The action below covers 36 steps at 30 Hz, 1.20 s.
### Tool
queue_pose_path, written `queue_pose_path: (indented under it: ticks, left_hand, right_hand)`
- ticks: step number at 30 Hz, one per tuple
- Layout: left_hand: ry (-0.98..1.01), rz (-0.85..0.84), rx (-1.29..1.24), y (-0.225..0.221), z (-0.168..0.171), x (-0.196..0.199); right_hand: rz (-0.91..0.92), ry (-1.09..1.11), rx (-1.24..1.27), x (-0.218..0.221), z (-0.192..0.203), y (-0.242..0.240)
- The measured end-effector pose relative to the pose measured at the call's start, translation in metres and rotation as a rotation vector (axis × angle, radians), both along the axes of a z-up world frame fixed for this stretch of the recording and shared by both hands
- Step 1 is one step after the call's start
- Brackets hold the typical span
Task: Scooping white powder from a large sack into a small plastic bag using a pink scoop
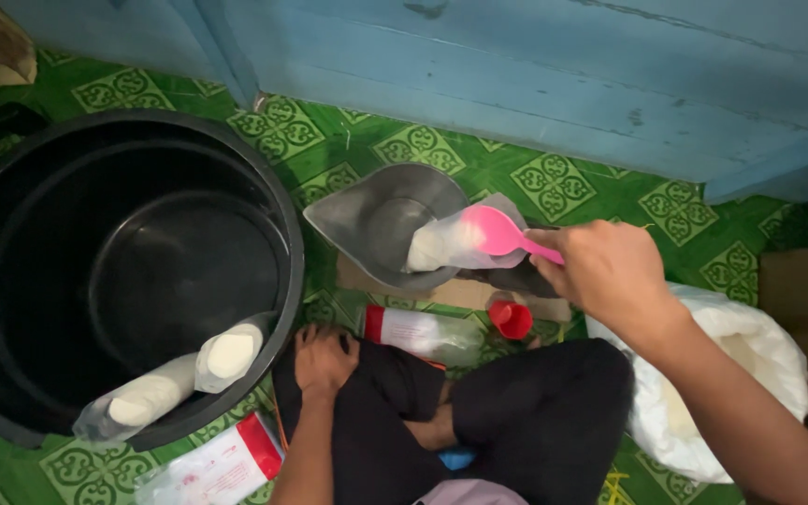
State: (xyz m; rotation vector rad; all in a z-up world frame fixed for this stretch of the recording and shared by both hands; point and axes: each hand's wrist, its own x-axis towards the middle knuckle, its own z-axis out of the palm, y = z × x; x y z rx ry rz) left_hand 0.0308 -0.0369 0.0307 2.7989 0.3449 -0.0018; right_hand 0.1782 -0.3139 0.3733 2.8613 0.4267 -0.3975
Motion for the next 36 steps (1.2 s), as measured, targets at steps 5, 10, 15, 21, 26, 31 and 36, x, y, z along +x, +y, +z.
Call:
queue_pose_path:
  ticks: [5, 10, 15, 21, 26, 31, 36]
  left_hand:
    - [0.009, -0.009, 0.049, 0.000, -0.009, 0.000]
    - [0.104, 0.006, 0.037, 0.001, -0.003, 0.001]
    - [0.035, -0.014, 0.052, 0.002, -0.008, -0.001]
    - [0.025, -0.104, 0.292, 0.008, -0.017, -0.003]
    - [0.232, -0.074, 0.286, 0.007, -0.008, 0.002]
    - [0.193, -0.125, 0.416, 0.011, -0.012, 0.005]
    - [0.635, -0.138, 0.421, 0.007, 0.006, 0.022]
  right_hand:
    - [0.065, -0.087, 0.010, -0.006, 0.003, -0.011]
    - [-0.001, -0.104, 0.023, -0.009, 0.010, -0.018]
    - [-0.247, -0.049, 0.125, -0.019, 0.029, -0.026]
    - [-0.487, -0.171, 0.418, -0.047, 0.039, -0.062]
    - [-0.659, -0.288, 0.586, -0.077, 0.026, -0.110]
    - [-0.793, -0.368, 0.681, -0.115, -0.017, -0.171]
    - [-1.022, -0.375, 0.609, -0.164, -0.096, -0.241]
